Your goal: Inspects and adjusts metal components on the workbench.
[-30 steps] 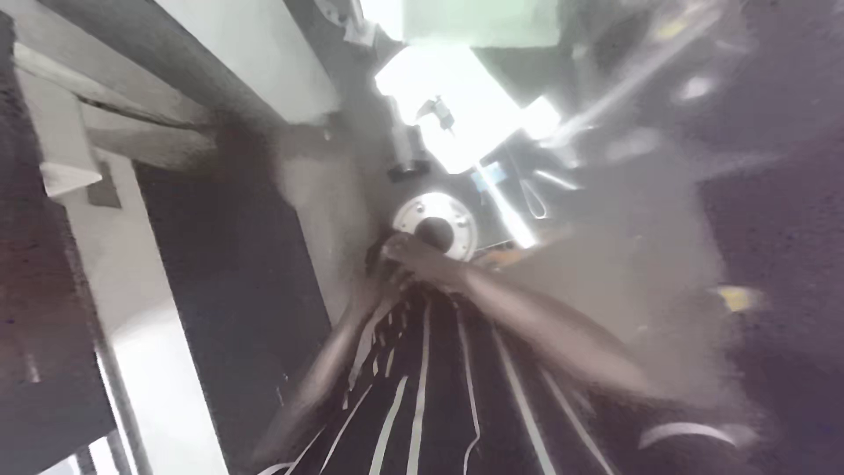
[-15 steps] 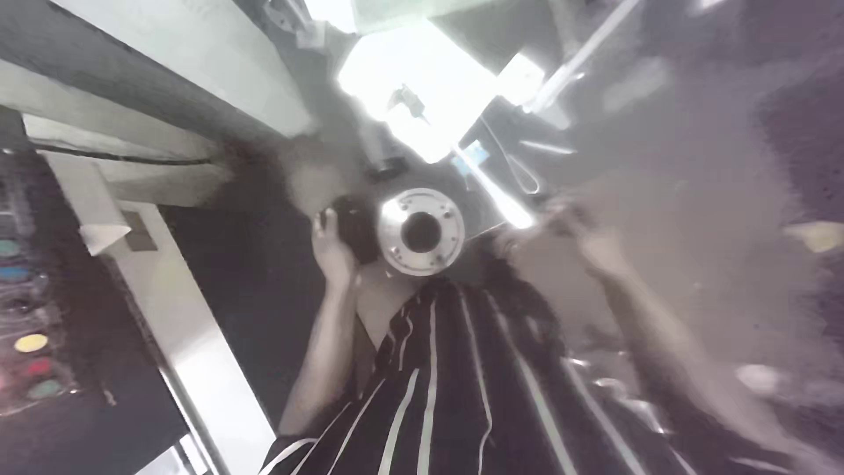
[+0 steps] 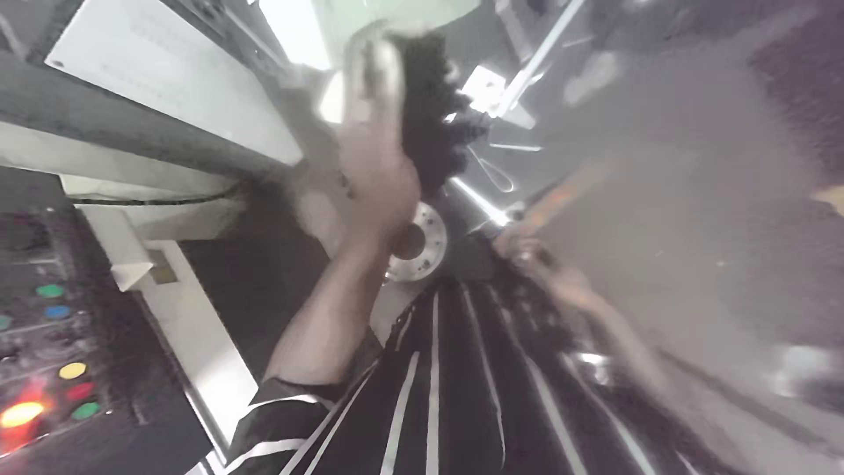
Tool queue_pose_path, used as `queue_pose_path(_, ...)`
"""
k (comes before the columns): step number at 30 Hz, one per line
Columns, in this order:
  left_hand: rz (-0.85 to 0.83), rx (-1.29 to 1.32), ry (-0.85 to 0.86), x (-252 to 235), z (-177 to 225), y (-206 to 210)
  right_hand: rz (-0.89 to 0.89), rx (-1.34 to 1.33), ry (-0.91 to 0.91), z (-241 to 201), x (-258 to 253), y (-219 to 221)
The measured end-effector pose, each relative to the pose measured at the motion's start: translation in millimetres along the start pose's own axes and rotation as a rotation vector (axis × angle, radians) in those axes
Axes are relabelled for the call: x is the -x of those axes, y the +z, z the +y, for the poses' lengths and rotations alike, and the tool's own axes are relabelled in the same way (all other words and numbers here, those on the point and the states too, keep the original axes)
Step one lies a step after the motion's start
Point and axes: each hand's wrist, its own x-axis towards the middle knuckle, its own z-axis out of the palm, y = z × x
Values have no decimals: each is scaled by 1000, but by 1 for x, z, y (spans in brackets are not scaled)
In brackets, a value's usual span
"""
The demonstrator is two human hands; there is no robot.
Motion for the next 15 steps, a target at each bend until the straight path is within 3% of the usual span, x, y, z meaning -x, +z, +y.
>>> queue_pose_path(4, -100, -341, -304, 15, -31, -4, 49, -14, -45, -4, -2, 2)
queue_pose_path(9, -236, -779, -478, 121, -71, -84, -5, -38, -48, 4, 1, 27)
queue_pose_path(12, -127, -863, -511, 176, -86, -119, -38, -22, -63, 2, 6, 45)
queue_pose_path(15, 52, -782, -656, 202, -72, -127, -55, 29, -47, -16, 0, 58)
